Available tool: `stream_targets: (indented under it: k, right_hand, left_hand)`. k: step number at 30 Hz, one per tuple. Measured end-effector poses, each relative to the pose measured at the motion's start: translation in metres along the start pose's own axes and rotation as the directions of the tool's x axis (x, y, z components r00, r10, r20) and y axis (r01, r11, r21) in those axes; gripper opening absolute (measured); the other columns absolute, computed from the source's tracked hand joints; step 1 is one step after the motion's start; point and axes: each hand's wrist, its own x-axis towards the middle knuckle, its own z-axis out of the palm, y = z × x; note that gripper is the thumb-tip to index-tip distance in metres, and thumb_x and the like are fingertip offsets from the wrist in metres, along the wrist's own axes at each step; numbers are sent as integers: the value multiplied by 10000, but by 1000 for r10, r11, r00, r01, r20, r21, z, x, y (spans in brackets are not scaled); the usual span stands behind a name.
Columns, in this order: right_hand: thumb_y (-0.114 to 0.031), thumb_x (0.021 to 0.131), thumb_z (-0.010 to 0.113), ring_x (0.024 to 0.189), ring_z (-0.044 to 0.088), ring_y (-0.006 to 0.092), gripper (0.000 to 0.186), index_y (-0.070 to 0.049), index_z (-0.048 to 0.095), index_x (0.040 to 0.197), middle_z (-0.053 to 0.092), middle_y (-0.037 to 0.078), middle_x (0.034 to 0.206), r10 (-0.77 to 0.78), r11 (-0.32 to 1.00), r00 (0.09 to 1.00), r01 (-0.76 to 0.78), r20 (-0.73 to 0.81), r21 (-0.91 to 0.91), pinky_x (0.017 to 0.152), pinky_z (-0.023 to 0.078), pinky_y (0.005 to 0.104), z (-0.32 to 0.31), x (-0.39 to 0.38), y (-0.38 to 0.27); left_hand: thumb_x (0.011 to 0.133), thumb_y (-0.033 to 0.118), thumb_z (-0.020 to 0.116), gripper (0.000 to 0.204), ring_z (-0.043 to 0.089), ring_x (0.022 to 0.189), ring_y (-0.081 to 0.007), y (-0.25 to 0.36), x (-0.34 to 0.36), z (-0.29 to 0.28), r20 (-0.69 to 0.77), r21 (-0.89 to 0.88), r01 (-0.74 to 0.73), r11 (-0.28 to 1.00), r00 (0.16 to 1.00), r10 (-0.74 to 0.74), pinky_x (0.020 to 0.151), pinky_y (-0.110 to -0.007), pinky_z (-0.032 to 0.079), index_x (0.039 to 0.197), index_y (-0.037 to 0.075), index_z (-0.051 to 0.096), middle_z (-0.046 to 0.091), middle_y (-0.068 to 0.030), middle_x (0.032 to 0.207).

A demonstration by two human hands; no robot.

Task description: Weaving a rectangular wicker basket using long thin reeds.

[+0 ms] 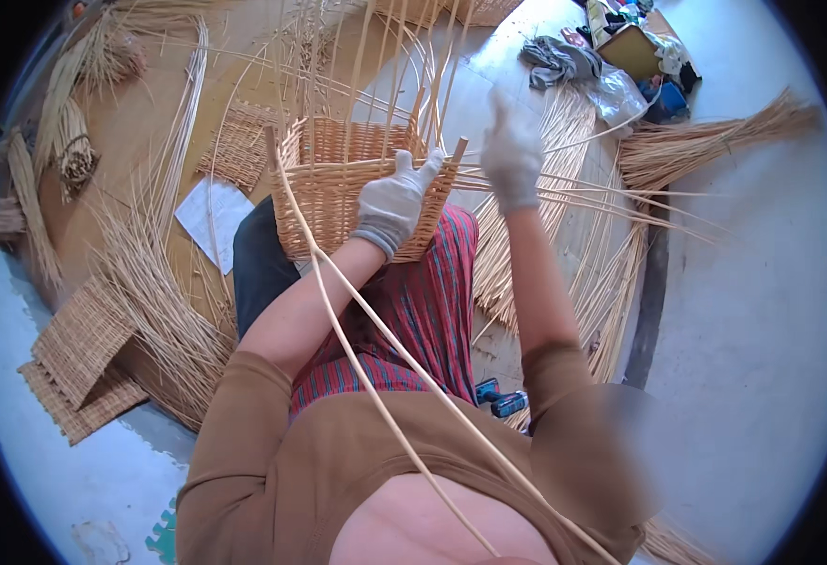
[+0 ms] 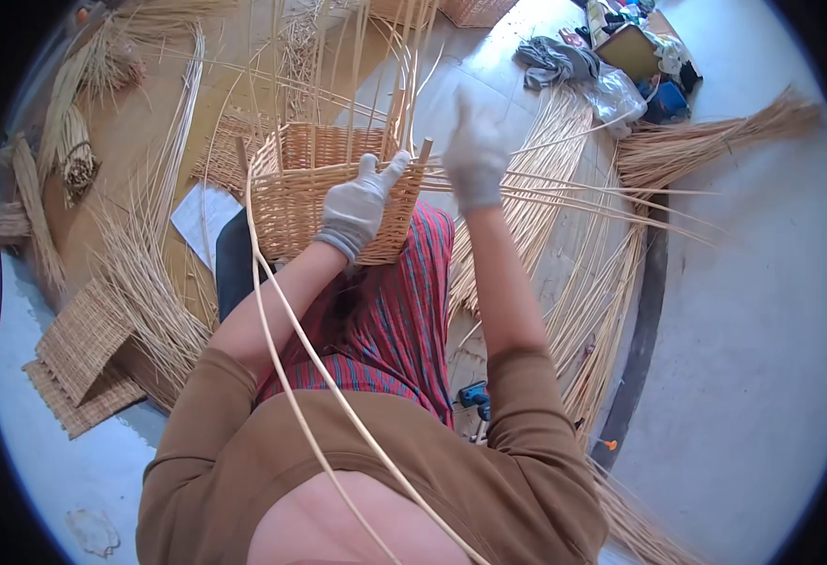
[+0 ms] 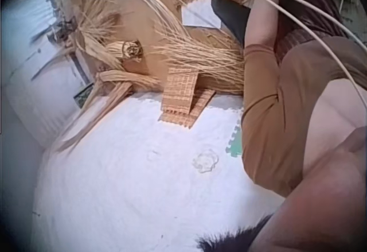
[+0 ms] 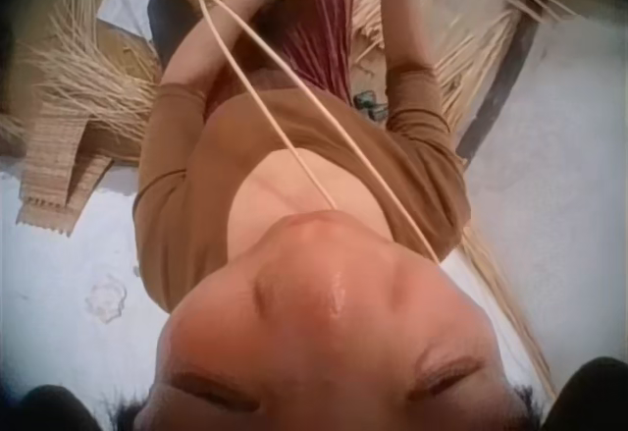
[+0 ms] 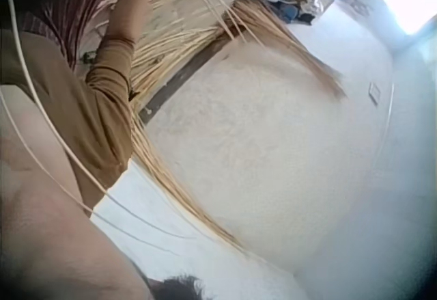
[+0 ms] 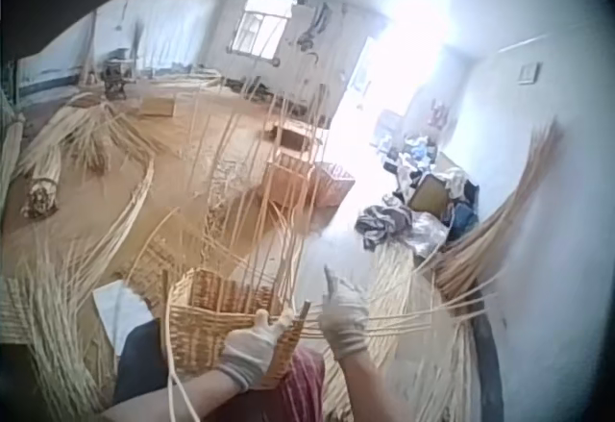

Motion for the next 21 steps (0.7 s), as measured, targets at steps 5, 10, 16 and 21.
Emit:
stream_targets:
  k: [5, 10, 16, 21]
  right_hand:
    - [-231, 912, 592, 796, 693, 365, 306, -176, 610, 1213, 695, 127, 777, 254, 947, 938, -291, 236, 139, 728, 536, 460, 27, -46, -1]
    - [-94, 797, 753, 1206, 584, 315, 614, -115, 553, 1377, 606, 170, 1279, -80, 662, 997, 53, 1, 748, 1002, 479, 410, -70, -50, -99]
    - [-99, 840, 690, 1202, 587, 389, 254, -82, 639, 1088, 641, 140, 1179, -646, 177, 750, 325, -140, 929, 972, 511, 443, -68, -99, -181]
    - [-28, 961, 552, 968, 685, 262, 120, -20, 632, 1050, 707, 148, 1015, 41, -86, 999, -20, 24, 996, 875, 562, 403, -42, -78, -143]
  left_hand:
    - [893, 83, 616, 460, 687, 894, -302, -11, -8, -10, -146, -342, -99, 934, 988, 51, 700, -411, 560, 1328, 226, 574, 577, -155, 1189]
    - [958, 21, 596, 100, 599, 816, -121, -107, -70, 10, -498, -783, -115, 611, 704, -506, 719, -262, 510, 1029, 73, 642, 640, -47, 984]
    - [1032, 103, 518, 230, 517, 655, -62, -175, -36, -36, -342, -798, -113, 592, 894, -290, 627, -237, 479, 1258, 64, 539, 619, -21, 919]
    - [1046, 129, 498, 122, 555, 802, -83, -191, -33, -28, -304, -851, -146, 505, 920, -246, 776, -272, 486, 1121, 33, 494, 586, -25, 861]
